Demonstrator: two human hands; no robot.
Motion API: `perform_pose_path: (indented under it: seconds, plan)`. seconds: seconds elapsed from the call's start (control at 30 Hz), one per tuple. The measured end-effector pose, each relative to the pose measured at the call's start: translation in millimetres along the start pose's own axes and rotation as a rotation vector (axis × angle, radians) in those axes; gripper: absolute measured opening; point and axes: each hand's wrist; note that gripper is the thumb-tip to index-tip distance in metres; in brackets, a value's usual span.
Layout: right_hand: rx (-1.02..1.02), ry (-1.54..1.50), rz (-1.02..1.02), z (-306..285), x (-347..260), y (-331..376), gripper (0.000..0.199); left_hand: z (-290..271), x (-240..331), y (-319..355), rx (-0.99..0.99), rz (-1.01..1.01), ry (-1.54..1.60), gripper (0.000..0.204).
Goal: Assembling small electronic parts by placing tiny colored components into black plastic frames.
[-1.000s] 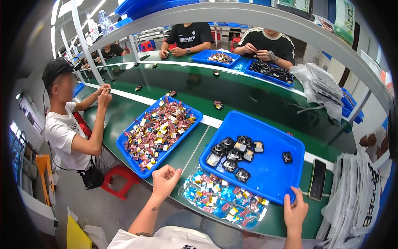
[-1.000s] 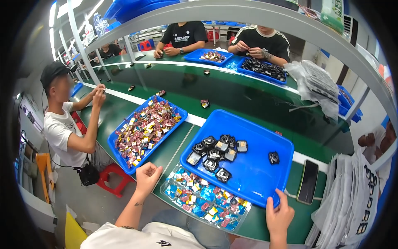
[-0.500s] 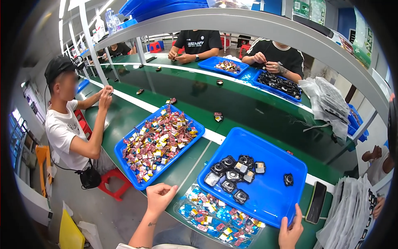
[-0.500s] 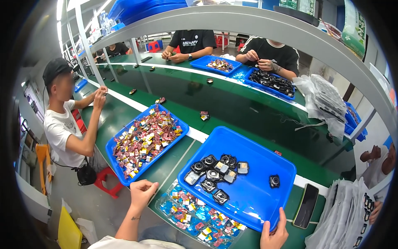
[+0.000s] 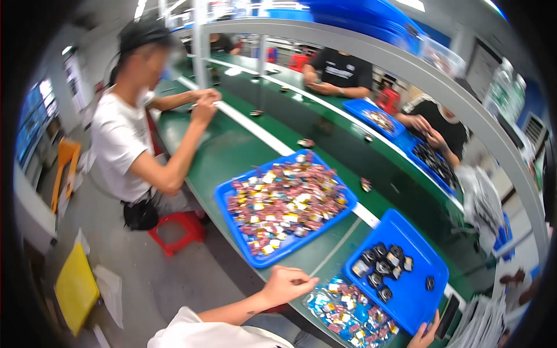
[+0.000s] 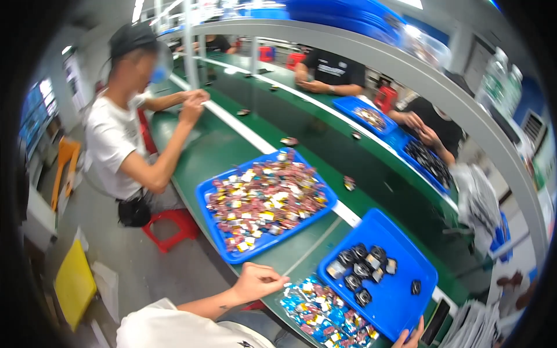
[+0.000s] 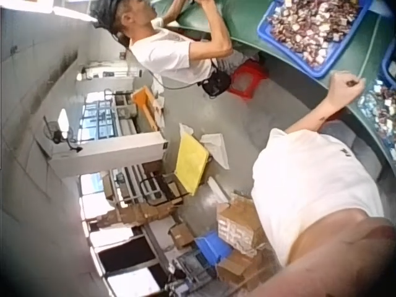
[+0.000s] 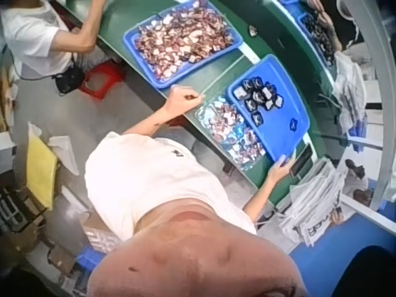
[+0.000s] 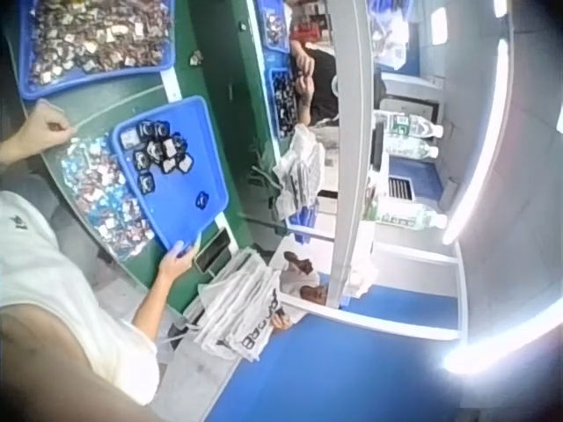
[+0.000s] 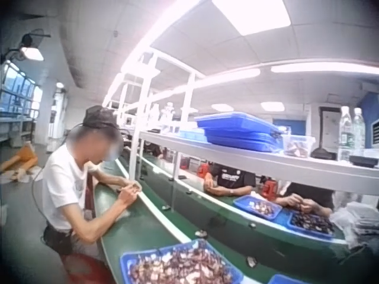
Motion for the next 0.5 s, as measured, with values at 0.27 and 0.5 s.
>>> perform_pose_path:
  seconds: [0.27,0.5]
  plan:
    - [0.083,-0.044,-0.05,-6,-7,12,0.038,6,-7,6,-0.07,-0.001,0.115,0.026]
    - [0.197,0.005,-0.251,-3,10,11,0.035,4,3,1,-0.03,-0.118,0.205,0.043]
Point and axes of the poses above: each hand's wrist, its own y-axis away from the middle knuckle, its own z-axis out of the palm, x = y × z, and after that the axes turned 10 degrees about z, right-handed
